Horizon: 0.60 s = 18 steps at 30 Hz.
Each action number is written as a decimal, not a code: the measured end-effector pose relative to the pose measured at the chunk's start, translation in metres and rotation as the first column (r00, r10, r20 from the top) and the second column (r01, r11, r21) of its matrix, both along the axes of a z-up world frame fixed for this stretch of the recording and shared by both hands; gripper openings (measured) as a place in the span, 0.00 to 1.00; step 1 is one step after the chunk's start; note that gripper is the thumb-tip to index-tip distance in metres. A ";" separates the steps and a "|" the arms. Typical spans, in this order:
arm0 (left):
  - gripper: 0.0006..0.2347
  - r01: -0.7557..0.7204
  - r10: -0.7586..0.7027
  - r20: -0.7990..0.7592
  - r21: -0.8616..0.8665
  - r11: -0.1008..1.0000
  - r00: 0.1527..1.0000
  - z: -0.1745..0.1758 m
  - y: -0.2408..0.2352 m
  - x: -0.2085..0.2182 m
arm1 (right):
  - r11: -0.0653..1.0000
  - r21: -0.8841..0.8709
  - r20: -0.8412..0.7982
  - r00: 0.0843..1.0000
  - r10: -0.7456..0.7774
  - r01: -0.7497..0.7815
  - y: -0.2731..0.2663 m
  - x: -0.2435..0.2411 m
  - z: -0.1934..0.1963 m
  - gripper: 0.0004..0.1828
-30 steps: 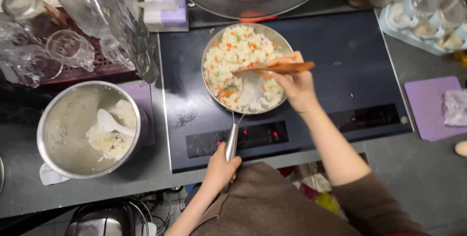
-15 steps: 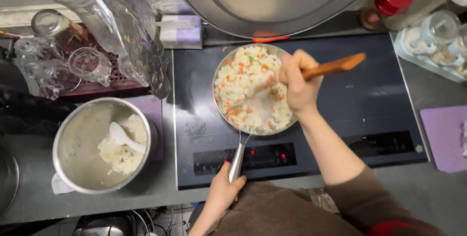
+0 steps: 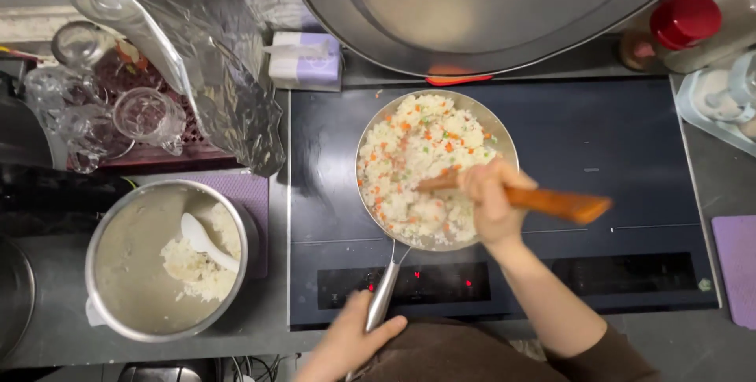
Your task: Stirring fried rice in a pan on a stovetop using a wooden spatula
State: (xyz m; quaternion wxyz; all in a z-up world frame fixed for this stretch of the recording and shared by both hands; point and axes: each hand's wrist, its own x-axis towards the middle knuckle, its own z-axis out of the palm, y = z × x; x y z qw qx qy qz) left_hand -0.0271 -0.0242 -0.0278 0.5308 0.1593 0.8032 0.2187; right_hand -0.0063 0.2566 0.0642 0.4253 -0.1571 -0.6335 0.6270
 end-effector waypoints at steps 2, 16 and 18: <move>0.25 0.181 -0.167 -0.119 0.117 0.976 0.979 0.023 0.015 -0.038 | 0.994 -0.050 -0.192 0.978 0.086 -0.097 0.012 -0.016 0.008 0.20; 0.08 0.264 -0.005 -0.830 0.172 0.949 0.557 -0.073 0.268 -0.281 | 0.975 0.197 0.158 0.979 -0.132 0.099 -0.006 0.046 -0.015 0.14; 0.09 0.259 -0.029 -0.829 0.141 0.956 0.558 -0.071 0.274 -0.286 | 0.992 0.126 -0.010 1.000 0.016 -0.015 0.006 0.052 -0.011 0.17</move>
